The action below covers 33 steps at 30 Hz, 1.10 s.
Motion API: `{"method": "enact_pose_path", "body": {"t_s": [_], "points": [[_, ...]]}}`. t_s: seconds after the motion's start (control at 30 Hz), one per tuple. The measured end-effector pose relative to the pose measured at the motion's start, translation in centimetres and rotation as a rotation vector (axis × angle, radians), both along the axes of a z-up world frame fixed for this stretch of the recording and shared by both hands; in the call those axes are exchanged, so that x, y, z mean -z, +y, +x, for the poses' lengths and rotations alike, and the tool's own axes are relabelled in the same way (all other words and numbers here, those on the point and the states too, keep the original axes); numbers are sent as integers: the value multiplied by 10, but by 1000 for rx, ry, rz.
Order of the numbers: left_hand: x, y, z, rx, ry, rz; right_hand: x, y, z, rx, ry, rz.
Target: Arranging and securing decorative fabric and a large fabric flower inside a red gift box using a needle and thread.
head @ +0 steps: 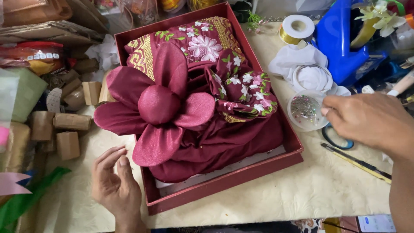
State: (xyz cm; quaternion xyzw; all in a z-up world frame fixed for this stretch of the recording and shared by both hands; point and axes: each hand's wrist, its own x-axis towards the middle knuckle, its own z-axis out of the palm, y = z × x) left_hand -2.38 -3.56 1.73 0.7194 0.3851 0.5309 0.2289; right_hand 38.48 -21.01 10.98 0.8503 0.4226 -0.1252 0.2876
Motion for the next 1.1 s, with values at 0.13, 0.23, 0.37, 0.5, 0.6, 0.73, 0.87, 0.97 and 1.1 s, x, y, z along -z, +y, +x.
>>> {"method": "enact_pose_path", "body": {"t_s": [0.13,0.23,0.37,0.5,0.6,0.73,0.87,0.97,1.1], "points": [[-14,-30,-8,-40,245,341,7,-27,-31,-356,221,406],[-38,-65,15,170,281,380,2,-26,-87,-630,328,660],[-49,-79,40,339,369,453,-8,-6,-134,-942,388,709],[-50,-81,51,273,427,586,-15,7,-155,-1071,408,777],[-54,-81,54,291,402,543,-12,10,-157,-1074,417,781],[-51,-79,54,391,369,442,-10,12,-161,-1095,431,778],[-53,-72,42,413,348,389,-22,23,-161,-1109,464,761],[-56,-57,19,343,342,231,-29,37,-159,-1039,404,768],[-68,-31,-7,9,425,95,-20,52,-161,-979,395,859]]}}
